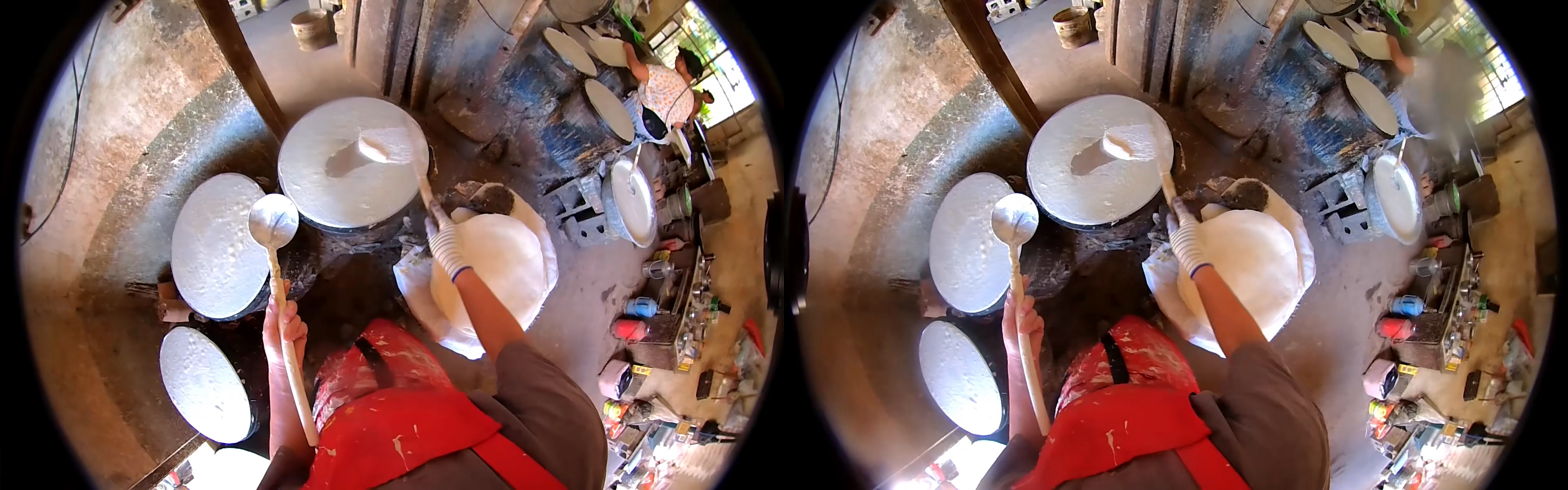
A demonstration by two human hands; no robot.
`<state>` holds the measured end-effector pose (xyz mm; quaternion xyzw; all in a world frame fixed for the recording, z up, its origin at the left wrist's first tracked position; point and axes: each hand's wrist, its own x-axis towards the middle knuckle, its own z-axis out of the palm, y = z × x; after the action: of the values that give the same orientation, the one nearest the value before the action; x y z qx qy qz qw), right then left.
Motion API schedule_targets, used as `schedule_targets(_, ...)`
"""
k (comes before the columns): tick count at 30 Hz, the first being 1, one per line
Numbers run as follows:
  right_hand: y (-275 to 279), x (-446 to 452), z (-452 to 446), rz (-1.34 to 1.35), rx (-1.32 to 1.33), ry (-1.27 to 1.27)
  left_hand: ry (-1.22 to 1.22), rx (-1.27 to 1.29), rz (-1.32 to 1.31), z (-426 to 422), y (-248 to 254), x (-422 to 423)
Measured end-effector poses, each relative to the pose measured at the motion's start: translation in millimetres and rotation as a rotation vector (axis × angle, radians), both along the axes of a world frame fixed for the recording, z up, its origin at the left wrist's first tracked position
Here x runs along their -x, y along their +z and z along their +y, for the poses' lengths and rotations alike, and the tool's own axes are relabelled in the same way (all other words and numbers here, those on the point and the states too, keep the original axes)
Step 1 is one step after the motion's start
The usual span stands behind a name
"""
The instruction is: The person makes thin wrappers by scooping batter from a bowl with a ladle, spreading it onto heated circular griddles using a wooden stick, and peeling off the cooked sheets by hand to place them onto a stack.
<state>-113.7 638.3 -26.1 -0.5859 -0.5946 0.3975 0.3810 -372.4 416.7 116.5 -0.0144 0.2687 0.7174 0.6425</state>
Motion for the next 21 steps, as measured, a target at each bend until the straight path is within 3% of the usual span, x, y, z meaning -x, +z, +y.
schedule_targets(1, 24, 6, -24, -0.025, -0.134, 0.061, 0.022, -0.020, -0.032, 0, -1, -1)
schedule_targets(3, -25, 22, -33, 0.296, 0.150, 0.069, 0.009, -0.009, -0.032, 2, -1, -1)
schedule_targets(4, -21, 36, -42, 0.638, 0.393, -0.041, -0.002, 0.002, -0.030, 3, -1, -1)
schedule_targets(6, -7, 31, -36, 0.667, 0.318, -0.065, -0.008, 0.004, -0.018, 4, 1, 0)
schedule_targets(7, 4, 26, -33, 0.407, 0.194, -0.079, -0.021, 0.008, 0.013, 3, 5, 0)
schedule_targets(9, 15, 23, -21, 0.145, 0.067, -0.089, -0.032, 0.008, 0.042, 2, 5, -1)
schedule_targets(11, 2, 32, -4, -0.273, -0.296, 0.015, 0.002, 0.001, -0.011, -1, 3, 1)
schedule_targets(12, 10, 46, -2, -0.202, -0.005, 0.078, 0.004, 0.000, -0.009, -1, 3, 2)
schedule_targets(14, 23, 70, 2, -0.354, -0.128, 0.150, 0.019, 0.017, -0.034, -4, 4, 2)
schedule_targets(18, 27, 95, 8, -0.456, -0.113, 0.358, 0.005, 0.005, 0.011, -11, -3, 7)
schedule_targets(21, 37, 59, -3, -0.369, -0.264, 0.164, 0.008, -0.012, 0.001, -12, -5, 10)
